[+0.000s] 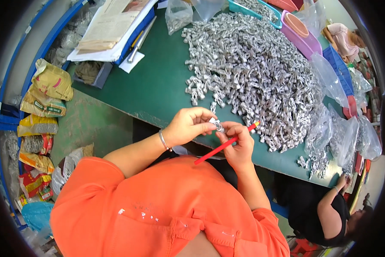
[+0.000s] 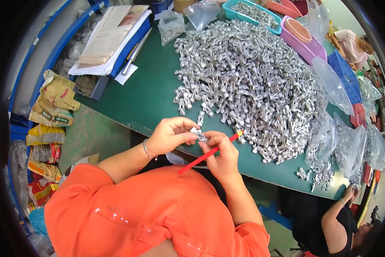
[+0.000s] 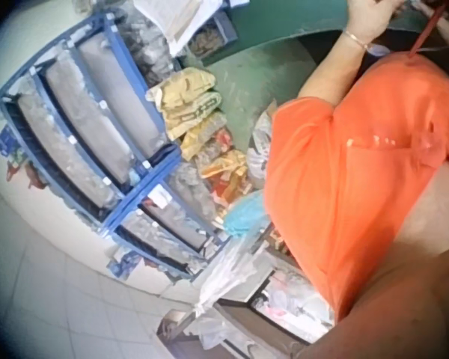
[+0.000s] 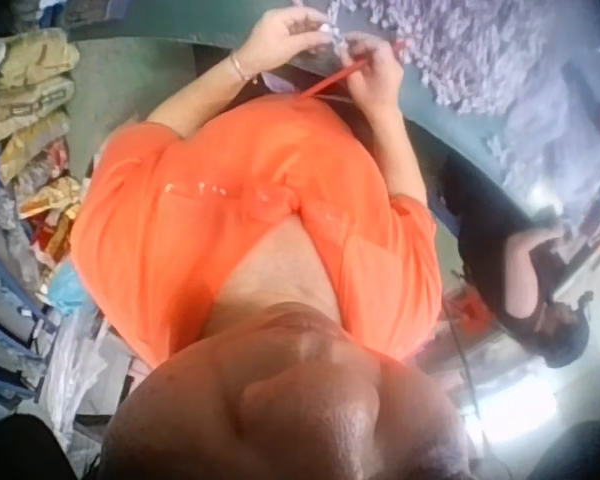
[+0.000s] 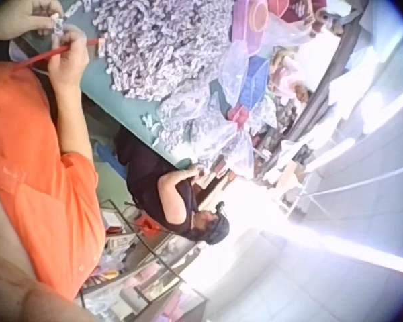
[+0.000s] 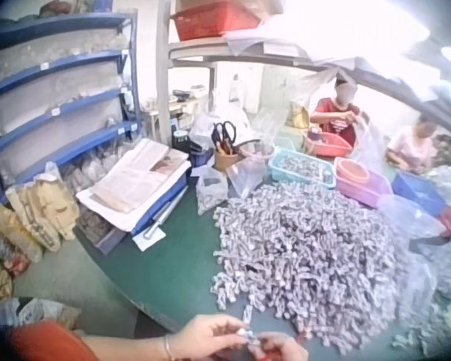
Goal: The person uses their hands and a pencil to assemble small metal and plastic components taken from a pile on a table. They pick up a component, manipulate it by fitting parts together, and place it aside while handling items one at a time.
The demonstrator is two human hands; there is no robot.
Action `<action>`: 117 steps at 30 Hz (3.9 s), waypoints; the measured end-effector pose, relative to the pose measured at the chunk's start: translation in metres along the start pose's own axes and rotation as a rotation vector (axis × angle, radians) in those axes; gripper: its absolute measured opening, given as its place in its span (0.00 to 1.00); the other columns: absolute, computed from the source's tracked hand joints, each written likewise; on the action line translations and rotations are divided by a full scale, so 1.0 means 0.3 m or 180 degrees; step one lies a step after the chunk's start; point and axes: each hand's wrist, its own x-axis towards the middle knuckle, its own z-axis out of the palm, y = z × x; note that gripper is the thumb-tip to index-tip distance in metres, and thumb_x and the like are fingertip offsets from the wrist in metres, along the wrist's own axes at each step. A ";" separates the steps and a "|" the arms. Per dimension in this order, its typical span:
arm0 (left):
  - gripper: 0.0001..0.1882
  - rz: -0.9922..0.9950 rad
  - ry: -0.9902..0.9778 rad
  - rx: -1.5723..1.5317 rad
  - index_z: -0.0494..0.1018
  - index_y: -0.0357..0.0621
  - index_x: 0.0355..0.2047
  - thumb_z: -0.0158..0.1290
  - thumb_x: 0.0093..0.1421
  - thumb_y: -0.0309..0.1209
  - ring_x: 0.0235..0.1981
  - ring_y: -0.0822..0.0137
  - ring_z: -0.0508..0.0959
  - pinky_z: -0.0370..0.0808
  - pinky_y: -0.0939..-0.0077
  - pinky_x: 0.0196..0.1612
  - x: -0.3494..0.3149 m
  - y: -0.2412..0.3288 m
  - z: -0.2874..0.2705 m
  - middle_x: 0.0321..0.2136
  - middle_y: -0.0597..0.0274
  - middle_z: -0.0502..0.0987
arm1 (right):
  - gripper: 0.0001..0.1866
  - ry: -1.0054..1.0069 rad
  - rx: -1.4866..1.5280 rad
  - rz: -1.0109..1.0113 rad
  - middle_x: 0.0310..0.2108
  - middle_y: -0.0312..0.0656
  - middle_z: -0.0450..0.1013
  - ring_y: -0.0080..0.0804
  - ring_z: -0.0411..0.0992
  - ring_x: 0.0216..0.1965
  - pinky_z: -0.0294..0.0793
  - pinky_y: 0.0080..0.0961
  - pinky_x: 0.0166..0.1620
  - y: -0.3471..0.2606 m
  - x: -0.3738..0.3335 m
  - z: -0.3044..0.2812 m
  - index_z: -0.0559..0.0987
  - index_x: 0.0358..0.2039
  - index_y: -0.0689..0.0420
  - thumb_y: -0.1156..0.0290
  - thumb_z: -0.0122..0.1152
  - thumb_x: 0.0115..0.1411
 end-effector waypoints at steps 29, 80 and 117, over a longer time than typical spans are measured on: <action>0.09 0.0793 -0.0111 -0.0060 0.74 0.36 0.35 0.57 0.52 0.18 0.35 0.74 0.76 0.75 0.81 0.39 -0.074 -0.035 0.031 0.34 0.62 0.74 | 0.20 0.0413 0.0716 -0.0414 0.37 0.53 0.72 0.29 0.70 0.33 0.72 0.21 0.35 -0.055 -0.072 0.010 0.60 0.31 0.57 0.90 0.60 0.48; 0.10 0.1374 0.0359 0.0344 0.72 0.33 0.34 0.55 0.52 0.13 0.34 0.71 0.77 0.77 0.82 0.36 -0.118 -0.055 0.003 0.35 0.56 0.73 | 0.19 -0.0025 0.1315 0.0072 0.38 0.54 0.72 0.30 0.72 0.33 0.74 0.23 0.38 -0.023 -0.060 -0.002 0.61 0.28 0.57 0.86 0.64 0.48; 0.12 0.0891 0.0098 0.0080 0.71 0.30 0.39 0.54 0.53 0.13 0.36 0.70 0.77 0.77 0.79 0.39 -0.113 -0.034 0.001 0.36 0.56 0.72 | 0.15 -0.0048 0.1618 0.0832 0.42 0.52 0.71 0.28 0.73 0.36 0.75 0.19 0.37 0.006 -0.036 0.004 0.62 0.27 0.58 0.89 0.59 0.51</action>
